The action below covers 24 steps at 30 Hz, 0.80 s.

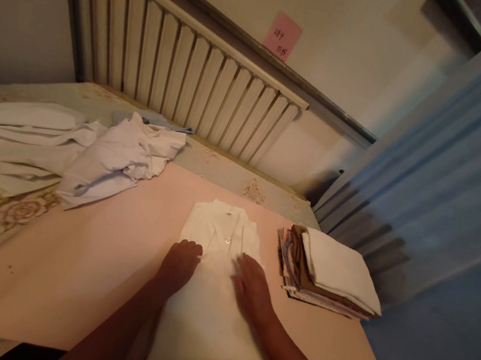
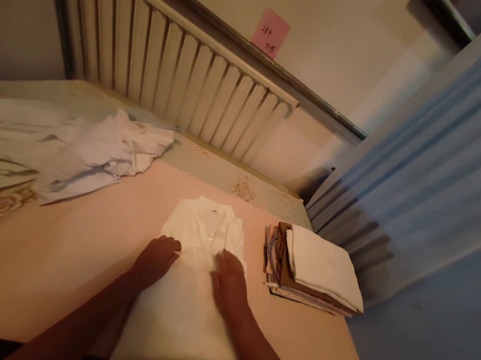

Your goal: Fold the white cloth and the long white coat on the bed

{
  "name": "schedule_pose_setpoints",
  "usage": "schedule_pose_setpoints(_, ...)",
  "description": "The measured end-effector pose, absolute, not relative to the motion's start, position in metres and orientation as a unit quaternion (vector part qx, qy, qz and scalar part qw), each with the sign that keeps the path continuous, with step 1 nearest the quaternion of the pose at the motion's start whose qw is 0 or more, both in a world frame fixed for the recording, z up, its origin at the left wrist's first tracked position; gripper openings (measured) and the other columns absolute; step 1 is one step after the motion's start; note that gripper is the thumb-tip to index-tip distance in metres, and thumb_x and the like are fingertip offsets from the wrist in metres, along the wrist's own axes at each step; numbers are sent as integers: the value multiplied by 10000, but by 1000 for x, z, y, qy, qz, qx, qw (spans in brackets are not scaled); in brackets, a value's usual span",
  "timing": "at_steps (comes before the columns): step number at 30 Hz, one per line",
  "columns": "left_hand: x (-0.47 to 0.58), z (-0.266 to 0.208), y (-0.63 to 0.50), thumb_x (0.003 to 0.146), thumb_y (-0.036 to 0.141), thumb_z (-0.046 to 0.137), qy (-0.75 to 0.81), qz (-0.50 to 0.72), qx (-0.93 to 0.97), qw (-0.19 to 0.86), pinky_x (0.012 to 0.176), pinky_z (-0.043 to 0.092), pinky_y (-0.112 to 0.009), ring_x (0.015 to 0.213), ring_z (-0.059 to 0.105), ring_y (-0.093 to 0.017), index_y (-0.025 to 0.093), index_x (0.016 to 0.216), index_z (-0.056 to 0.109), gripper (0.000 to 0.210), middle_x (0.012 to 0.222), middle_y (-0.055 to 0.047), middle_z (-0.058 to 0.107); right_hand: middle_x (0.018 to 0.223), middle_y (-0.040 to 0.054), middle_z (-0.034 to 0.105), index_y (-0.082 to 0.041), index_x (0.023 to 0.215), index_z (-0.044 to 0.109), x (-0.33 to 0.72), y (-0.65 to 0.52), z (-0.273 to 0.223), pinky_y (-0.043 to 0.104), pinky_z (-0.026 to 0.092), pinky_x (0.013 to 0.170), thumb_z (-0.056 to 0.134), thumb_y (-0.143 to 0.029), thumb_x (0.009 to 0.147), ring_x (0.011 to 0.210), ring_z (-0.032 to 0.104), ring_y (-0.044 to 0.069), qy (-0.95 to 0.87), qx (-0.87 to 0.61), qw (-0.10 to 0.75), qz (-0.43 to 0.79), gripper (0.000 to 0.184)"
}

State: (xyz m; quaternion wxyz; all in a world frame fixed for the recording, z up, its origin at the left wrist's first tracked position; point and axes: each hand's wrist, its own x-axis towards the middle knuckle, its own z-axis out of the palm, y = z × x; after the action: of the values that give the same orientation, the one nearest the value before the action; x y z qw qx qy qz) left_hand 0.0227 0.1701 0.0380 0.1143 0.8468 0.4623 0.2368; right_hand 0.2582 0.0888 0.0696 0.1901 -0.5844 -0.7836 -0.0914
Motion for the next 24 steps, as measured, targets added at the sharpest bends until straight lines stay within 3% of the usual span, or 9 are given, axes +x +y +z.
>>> schedule_pose_setpoints(7,23,40,171,866,198,464,470,245,842,98,808,362,-348,887,522,-216,202,887,575,113,882,-39,619,1514,106,323,-192,1417,364,205,57,71,538,246,1147,484,-301,927,1425,207,265,-884,-451,125,-2,516)
schedule_pose_setpoints(14,22,46,171,863,204,483,493,253,827,94,809,396,-378,906,527,-238,194,893,594,116,901,-59,622,1519,73,320,-229,1455,307,202,65,59,566,208,1151,468,-338,941,1432,186,257,-858,-501,113,8,549)
schedule_pose_setpoints(19,26,53,155,861,167,457,531,347,772,34,930,405,-463,1142,475,-296,165,955,608,178,1190,-138,576,1520,56,322,-233,1454,310,200,65,58,549,205,1158,453,-334,947,1433,184,242,-854,-508,114,3,536)
schedule_pose_setpoints(24,47,38,117,869,143,396,436,384,804,127,980,455,-413,1133,548,-220,170,1070,609,294,1189,-104,619,1511,67,340,-213,1480,248,198,65,58,539,213,1159,444,-282,937,1432,188,236,-852,-510,119,4,581)
